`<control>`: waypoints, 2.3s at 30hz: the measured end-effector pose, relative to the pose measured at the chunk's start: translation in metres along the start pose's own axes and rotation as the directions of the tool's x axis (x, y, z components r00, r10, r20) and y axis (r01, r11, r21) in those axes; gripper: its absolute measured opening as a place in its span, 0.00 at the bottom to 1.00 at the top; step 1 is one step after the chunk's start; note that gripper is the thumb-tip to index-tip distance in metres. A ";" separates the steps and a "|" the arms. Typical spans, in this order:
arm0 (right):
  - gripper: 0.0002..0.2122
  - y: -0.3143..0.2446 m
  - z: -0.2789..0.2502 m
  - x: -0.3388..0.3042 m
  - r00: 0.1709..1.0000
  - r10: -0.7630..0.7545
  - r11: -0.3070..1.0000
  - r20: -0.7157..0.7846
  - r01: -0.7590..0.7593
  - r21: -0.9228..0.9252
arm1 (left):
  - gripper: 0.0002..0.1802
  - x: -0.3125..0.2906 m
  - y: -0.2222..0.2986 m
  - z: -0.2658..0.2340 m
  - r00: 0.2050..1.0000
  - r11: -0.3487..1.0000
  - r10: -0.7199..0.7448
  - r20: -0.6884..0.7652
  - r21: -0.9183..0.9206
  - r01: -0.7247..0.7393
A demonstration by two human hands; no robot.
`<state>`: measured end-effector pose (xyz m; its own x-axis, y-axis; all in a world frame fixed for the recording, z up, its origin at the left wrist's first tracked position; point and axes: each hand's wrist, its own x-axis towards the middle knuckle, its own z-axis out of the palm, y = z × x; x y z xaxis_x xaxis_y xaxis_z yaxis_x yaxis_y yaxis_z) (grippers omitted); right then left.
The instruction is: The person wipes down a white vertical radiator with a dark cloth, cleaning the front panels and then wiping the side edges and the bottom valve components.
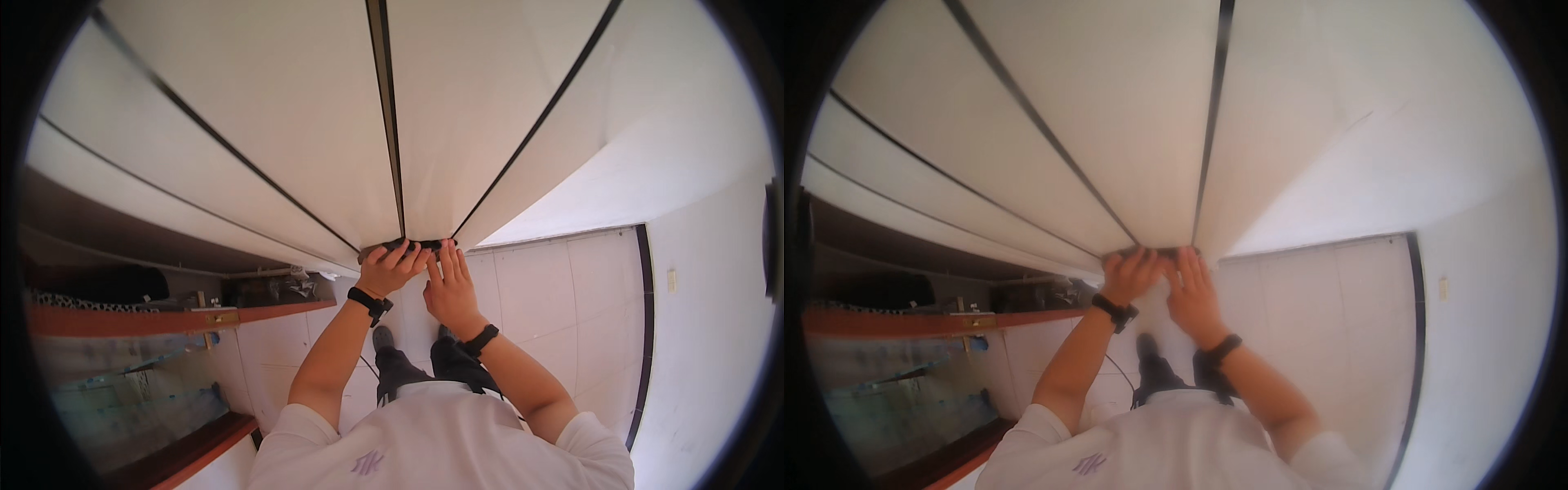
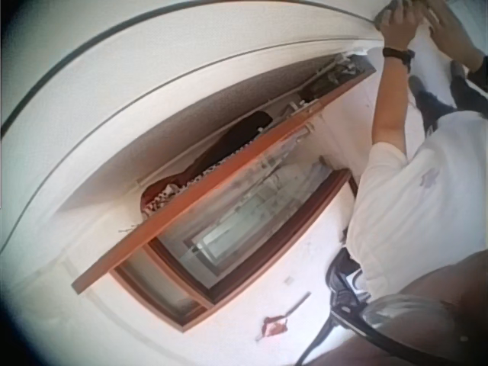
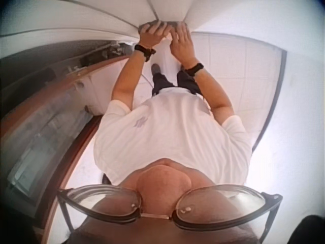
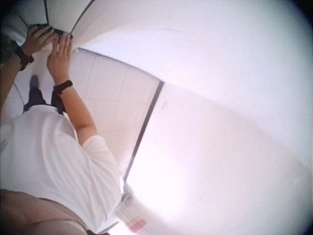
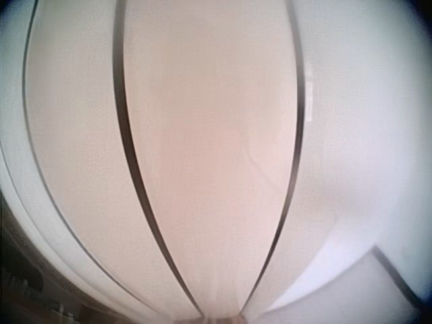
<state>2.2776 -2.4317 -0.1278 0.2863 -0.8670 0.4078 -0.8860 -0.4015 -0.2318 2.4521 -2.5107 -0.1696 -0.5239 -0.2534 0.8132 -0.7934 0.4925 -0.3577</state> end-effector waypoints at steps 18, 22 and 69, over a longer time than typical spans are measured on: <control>0.21 0.022 -0.192 0.029 0.935 -0.336 0.715 -0.114 0.332 0.615 | 0.35 0.146 0.061 -0.150 0.210 -0.812 -0.567 0.796 -0.498 -0.306; 0.20 0.010 -0.195 0.027 0.973 -0.134 0.730 -0.190 0.226 0.644 | 0.35 0.162 0.054 -0.162 0.234 -0.783 -0.607 0.759 -0.520 -0.341; 0.11 -0.056 -0.141 0.098 0.855 0.418 0.620 0.306 -0.515 0.592 | 0.16 0.045 0.011 -0.150 0.082 -0.966 -0.140 0.987 -0.154 0.208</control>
<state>2.3041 -2.4521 0.0500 -0.0143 -0.9997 -0.0185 -0.4812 0.0231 -0.8763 2.4665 -2.3916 -0.0683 -0.2379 -0.9113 -0.3360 0.7053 -0.3999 0.5854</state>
